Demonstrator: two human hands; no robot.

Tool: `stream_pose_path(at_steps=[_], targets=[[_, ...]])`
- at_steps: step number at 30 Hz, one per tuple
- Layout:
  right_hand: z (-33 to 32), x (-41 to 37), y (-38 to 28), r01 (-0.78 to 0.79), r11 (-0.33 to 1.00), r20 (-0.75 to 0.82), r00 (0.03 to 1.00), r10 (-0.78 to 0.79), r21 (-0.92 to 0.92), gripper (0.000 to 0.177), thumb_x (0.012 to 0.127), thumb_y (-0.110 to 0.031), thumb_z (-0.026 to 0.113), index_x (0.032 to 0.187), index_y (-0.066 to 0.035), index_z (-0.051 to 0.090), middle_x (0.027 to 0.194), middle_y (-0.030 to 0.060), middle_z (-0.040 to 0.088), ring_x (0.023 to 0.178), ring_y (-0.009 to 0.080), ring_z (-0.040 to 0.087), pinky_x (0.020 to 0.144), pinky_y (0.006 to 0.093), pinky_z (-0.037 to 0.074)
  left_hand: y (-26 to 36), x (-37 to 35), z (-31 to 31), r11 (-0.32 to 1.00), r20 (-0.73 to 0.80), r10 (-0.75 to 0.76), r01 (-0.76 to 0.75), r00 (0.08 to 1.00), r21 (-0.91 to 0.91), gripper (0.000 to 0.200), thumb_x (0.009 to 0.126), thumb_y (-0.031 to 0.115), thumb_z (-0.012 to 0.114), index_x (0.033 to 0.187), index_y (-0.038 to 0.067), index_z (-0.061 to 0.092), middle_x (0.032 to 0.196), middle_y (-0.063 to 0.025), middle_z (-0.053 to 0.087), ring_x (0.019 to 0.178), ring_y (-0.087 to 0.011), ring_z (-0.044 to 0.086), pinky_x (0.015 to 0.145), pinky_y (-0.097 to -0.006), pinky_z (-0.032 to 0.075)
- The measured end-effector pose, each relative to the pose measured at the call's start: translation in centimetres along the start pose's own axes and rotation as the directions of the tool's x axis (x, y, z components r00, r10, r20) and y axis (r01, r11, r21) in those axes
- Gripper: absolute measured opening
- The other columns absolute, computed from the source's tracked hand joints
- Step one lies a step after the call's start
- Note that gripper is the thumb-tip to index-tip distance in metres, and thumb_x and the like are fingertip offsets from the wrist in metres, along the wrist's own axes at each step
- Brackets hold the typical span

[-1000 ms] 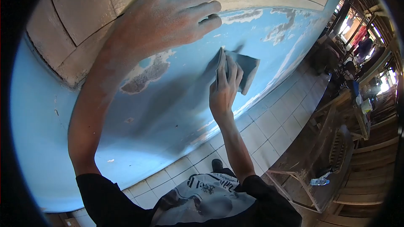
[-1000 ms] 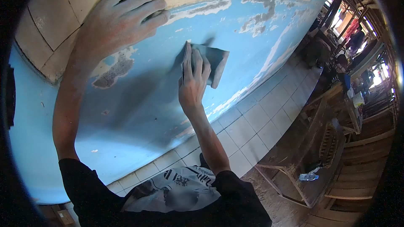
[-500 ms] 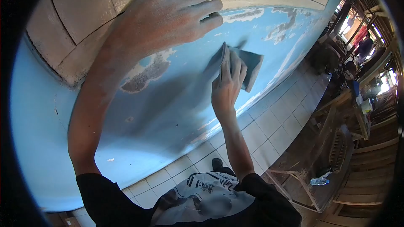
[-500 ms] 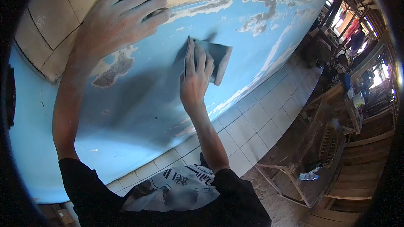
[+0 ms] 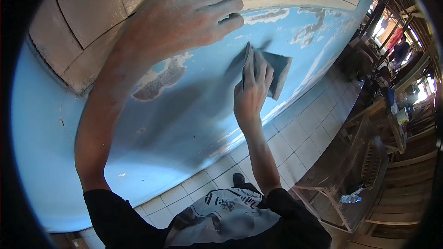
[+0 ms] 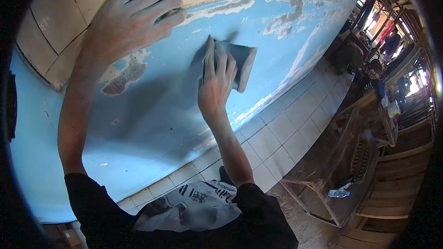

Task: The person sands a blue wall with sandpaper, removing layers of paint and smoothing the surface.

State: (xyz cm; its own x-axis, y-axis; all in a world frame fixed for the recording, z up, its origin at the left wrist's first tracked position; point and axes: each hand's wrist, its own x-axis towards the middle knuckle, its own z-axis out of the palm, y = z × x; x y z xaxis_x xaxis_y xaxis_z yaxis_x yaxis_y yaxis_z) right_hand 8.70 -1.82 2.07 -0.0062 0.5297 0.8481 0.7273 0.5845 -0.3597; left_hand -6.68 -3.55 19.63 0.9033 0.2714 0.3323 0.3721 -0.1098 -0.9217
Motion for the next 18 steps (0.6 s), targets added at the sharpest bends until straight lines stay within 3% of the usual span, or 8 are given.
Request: stream_pose_path(at_steps=[5,8,16,18], targets=[[0.9,-1.3,0.1,0.066,0.997,-0.031,0.997,-0.067,-0.032,0.056,0.078,0.002,0.057,0.133,0.001,0.046,0.125,0.0180,0.048,0.108,0.0351,0.047,0.094,0.0459,0.040,-0.2,-0.2,0.4,1.000,-0.054,-0.001,0.002,0.999,0.027,0.023,0.073,0.026,0.071,0.093,0.019,0.063,0.099,0.0070,0.058,0.100,-0.0100,0.054,0.095,-0.0286,0.042],[0.2,0.1,-0.4,0.028,0.998,-0.035,0.999,-0.030,-0.059,0.056,0.078,0.003,0.057,0.133,0.002,0.047,0.125,0.0172,0.049,0.106,0.0339,0.047,0.093,0.0451,0.041,0.0,0.1,0.0,0.999,-0.001,-0.010,0.010,1.000,0.033,0.023,0.073,0.026,0.071,0.094,0.019,0.063,0.100,0.0070,0.058,0.100,-0.0103,0.054,0.095,-0.0285,0.042],[0.3,-0.7,-0.7,0.049,0.995,-0.008,0.999,-0.050,-0.081,0.060,0.077,0.006,0.055,0.135,0.003,0.043,0.125,0.0186,0.048,0.106,0.0347,0.047,0.091,0.0455,0.042,-0.1,-0.2,0.6,1.000,-0.035,-0.012,0.013,0.999,0.022,0.024,0.072,0.024,0.071,0.094,0.019,0.064,0.100,0.0068,0.060,0.101,-0.0103,0.054,0.096,-0.0282,0.042],[0.7,-1.6,-0.6,0.100,0.990,0.040,0.995,-0.097,-0.102,0.053,0.083,0.000,0.055,0.134,0.005,0.043,0.123,0.0210,0.048,0.103,0.0358,0.049,0.089,0.0457,0.042,-0.1,-0.2,0.5,1.000,-0.058,-0.013,0.015,0.998,0.024,0.023,0.072,0.023,0.071,0.094,0.019,0.064,0.100,0.0068,0.060,0.101,-0.0103,0.055,0.096,-0.0281,0.042]])
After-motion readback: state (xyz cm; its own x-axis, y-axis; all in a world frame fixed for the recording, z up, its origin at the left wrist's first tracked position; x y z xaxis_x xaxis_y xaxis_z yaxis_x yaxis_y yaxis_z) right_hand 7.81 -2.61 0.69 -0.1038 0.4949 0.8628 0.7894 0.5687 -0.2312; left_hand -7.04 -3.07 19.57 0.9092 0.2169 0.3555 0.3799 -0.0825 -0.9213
